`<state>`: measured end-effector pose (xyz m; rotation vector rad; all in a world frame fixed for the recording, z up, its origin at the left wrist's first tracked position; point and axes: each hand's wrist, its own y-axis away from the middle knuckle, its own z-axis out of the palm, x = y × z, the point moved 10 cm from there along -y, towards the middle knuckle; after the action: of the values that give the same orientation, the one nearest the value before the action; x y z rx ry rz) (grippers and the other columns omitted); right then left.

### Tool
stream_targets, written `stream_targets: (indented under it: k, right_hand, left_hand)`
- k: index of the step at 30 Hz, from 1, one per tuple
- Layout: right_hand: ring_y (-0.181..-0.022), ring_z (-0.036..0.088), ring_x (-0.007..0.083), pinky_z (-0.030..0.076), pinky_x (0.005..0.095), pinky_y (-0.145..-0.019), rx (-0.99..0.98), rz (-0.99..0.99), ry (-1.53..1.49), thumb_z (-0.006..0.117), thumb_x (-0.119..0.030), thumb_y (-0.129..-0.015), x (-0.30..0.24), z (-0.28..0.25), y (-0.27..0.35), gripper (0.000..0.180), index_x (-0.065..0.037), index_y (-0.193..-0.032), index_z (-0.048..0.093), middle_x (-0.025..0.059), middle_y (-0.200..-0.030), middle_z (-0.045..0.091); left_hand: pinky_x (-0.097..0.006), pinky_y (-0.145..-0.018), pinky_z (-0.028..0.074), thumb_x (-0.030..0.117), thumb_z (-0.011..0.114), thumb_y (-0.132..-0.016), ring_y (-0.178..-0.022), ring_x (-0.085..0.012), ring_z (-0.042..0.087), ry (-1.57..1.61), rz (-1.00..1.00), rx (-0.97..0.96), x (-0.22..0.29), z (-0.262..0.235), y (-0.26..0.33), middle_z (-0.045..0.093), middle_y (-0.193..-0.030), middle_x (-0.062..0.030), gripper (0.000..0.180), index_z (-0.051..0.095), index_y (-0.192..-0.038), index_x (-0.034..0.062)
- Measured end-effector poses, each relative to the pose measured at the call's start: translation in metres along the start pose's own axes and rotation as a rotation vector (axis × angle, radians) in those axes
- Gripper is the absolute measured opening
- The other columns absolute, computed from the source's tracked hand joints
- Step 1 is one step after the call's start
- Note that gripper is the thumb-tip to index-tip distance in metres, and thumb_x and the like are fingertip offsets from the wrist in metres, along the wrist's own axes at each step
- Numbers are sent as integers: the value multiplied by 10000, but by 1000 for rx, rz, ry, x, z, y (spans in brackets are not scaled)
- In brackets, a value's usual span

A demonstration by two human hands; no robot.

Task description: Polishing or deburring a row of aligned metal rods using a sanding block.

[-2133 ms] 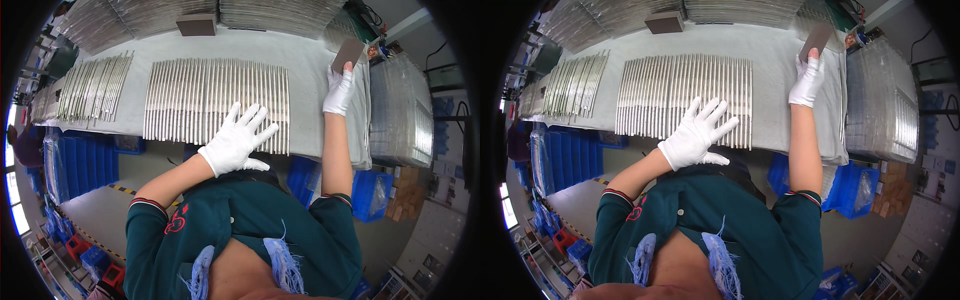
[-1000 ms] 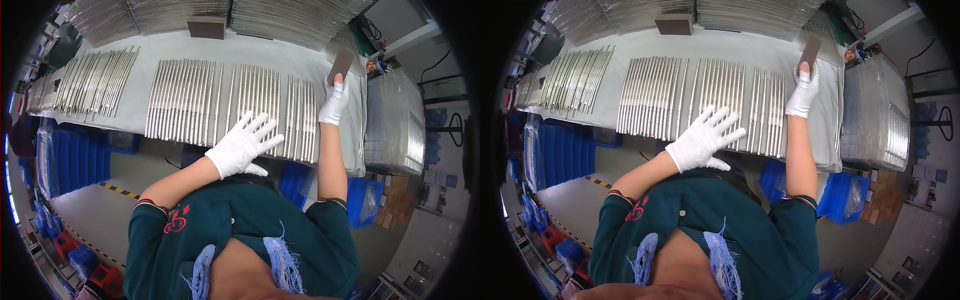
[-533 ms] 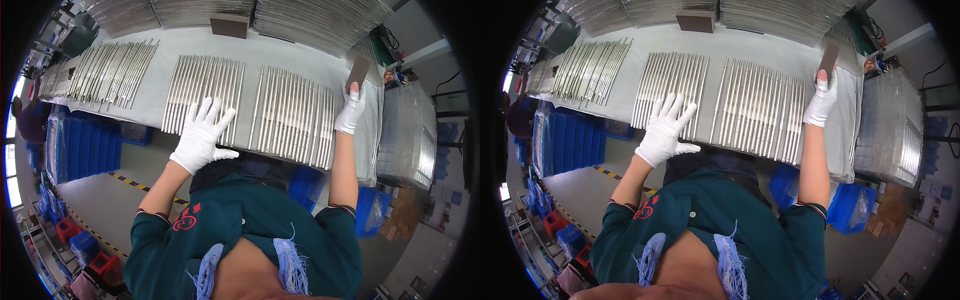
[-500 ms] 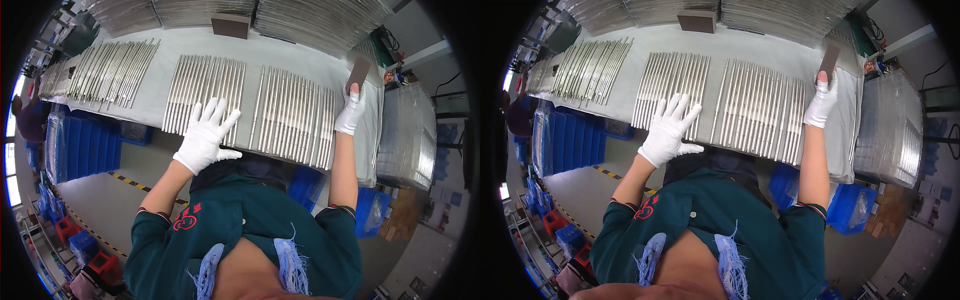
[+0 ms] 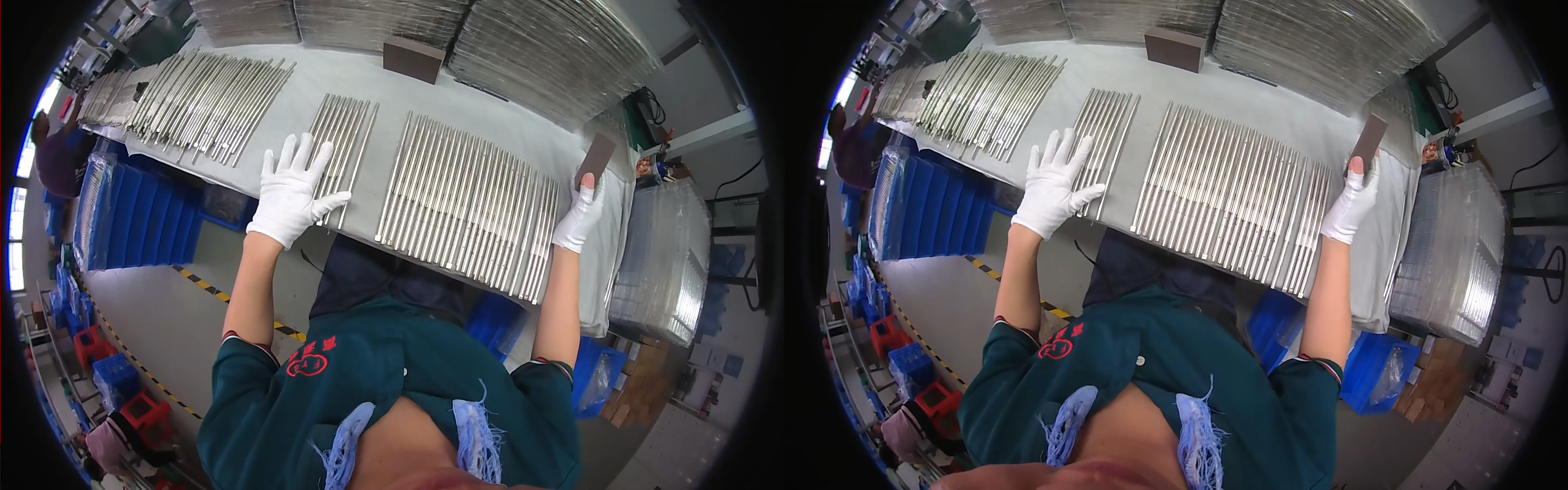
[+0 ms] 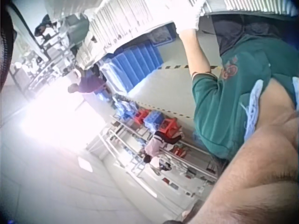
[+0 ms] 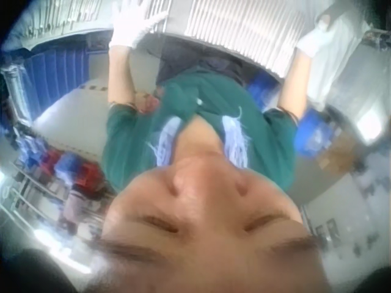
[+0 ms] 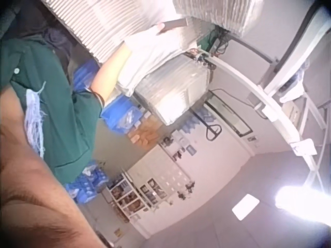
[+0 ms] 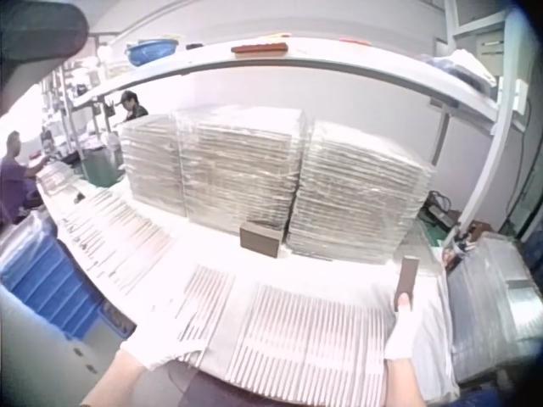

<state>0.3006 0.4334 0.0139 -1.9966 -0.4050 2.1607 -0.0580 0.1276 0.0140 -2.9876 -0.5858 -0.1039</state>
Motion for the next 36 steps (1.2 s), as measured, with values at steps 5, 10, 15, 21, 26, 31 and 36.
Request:
stream_targets:
  k: [5, 10, 15, 21, 26, 31, 36]
  right_hand:
    - [-1112, 518, 150, 396, 280, -984, -2, 7, 2, 681, -416, -913, 2, -1, -1, 727, 49, -1413, 433, 67, -1275, 547]
    - [-1103, 520, 148, 399, 280, -977, 17, -19, 7, 678, -410, -917, 3, -4, -2, 718, 50, -1412, 434, 64, -1257, 551]
    - [-1175, 518, 186, 376, 297, -1029, -16, -15, 72, 670, -382, -929, -9, 8, 3, 700, 56, -1416, 424, 99, -1321, 539]
    - [-1261, 490, 222, 335, 329, -1089, -19, -62, 124, 650, -347, -947, -11, 6, 6, 669, 54, -1427, 413, 143, -1397, 510]
    - [-1267, 489, 223, 337, 331, -1090, -35, -38, 130, 659, -353, -941, -12, 19, 13, 683, 51, -1433, 409, 143, -1403, 508]
    - [-1273, 486, 222, 336, 333, -1091, -57, -42, 143, 668, -352, -935, -9, 20, 12, 687, 49, -1431, 412, 147, -1406, 506]
    - [-1255, 492, 217, 340, 325, -1083, -43, -85, 124, 674, -362, -929, -11, 13, 10, 696, 49, -1428, 415, 135, -1401, 507]
  left_hand:
    - [-583, -1152, 168, 697, 534, -842, -1429, -428, 250, 94, 15, -30, 14, 8, -3, 307, -1541, -214, 862, 384, -1493, 152]
    - [-572, -1156, 175, 705, 537, -829, -1432, -434, 244, 68, 172, -77, 51, 8, -9, 313, -1533, -228, 885, 381, -1489, 136]
    - [-462, -1195, 149, 694, 490, -878, -1471, -375, 193, 807, 100, 94, 16, -6, -37, 257, -1568, -220, 901, 299, -1522, 94]
    - [-407, -1222, 115, 824, 245, -849, -1500, -306, 104, 1830, -144, 102, -6, 21, -64, 146, -1607, -194, 1050, 153, -1552, 51]
    - [-412, -1227, 97, 859, 211, -819, -1500, -290, 103, 1967, -118, -21, 5, 29, -67, 141, -1612, -175, 1084, 169, -1552, 60]
    - [-376, -1226, 135, 689, 266, -962, -1498, -256, 138, 1899, -138, -27, 12, 27, -67, 190, -1606, -146, 871, 225, -1534, 34]
    - [-342, -1164, 301, 433, 399, -1038, -1393, -251, 397, 1234, 21, 26, -2, 21, -101, 480, -1469, -99, 531, 478, -1428, 81]
